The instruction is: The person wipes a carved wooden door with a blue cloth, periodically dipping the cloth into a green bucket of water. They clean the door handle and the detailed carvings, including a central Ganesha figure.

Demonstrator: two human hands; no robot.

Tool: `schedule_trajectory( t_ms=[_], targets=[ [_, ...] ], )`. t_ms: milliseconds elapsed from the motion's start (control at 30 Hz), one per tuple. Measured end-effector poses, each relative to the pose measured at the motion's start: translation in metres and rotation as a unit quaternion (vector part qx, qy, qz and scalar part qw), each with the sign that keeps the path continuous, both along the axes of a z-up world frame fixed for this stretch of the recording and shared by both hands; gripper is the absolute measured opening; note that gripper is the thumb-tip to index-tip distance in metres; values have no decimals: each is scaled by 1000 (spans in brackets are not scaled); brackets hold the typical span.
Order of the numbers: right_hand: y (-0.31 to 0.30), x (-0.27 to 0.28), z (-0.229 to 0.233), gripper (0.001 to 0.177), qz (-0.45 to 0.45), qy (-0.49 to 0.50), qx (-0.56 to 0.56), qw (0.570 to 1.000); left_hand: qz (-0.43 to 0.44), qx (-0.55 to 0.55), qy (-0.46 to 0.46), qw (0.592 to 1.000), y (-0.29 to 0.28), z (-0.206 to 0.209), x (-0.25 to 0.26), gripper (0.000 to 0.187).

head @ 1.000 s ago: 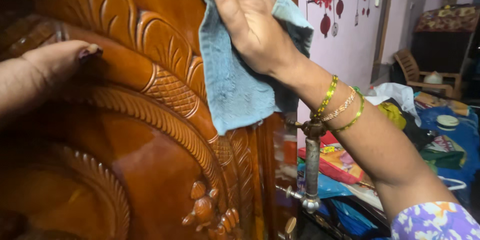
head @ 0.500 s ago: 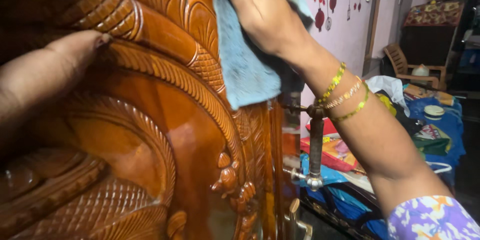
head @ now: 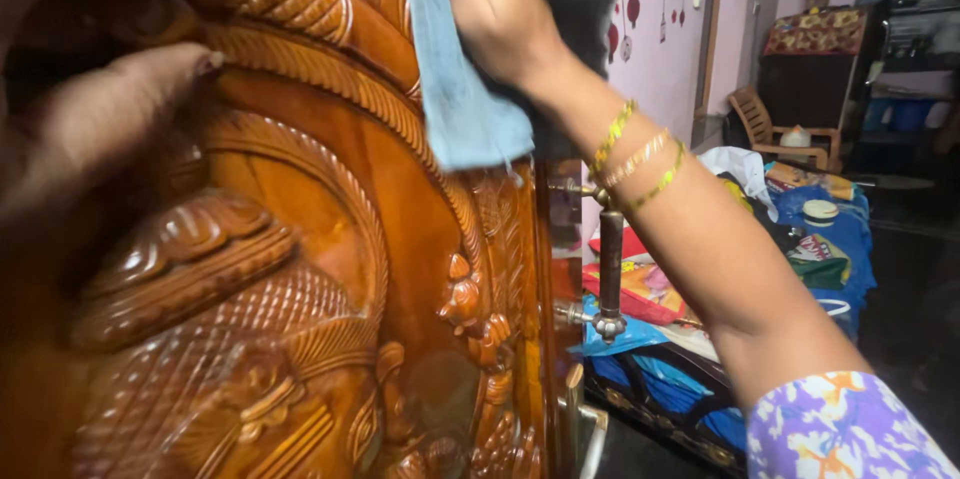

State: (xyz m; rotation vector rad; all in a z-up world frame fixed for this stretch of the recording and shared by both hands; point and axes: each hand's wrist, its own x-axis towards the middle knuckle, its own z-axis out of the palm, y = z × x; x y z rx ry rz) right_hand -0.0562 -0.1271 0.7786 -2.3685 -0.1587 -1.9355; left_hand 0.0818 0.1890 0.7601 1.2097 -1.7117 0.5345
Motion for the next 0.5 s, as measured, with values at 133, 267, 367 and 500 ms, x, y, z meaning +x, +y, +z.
schedule_trajectory(
  t_ms=[133,267,367,500],
  targets=[
    [14,-27,-52,46,-37,-11,-123,992,-12,7,18,1000,8,-5,-2,58],
    [25,-36,-103,60,-20,13,-139,990,-23,20,40,999,15,-11,-2,56],
    [38,-39,-109,58,-11,17,-131,991,-31,25,42,998,24,-8,-1,55],
    [54,-32,-81,51,-38,11,-103,994,-44,30,47,998,26,-8,-4,54]
  ],
)
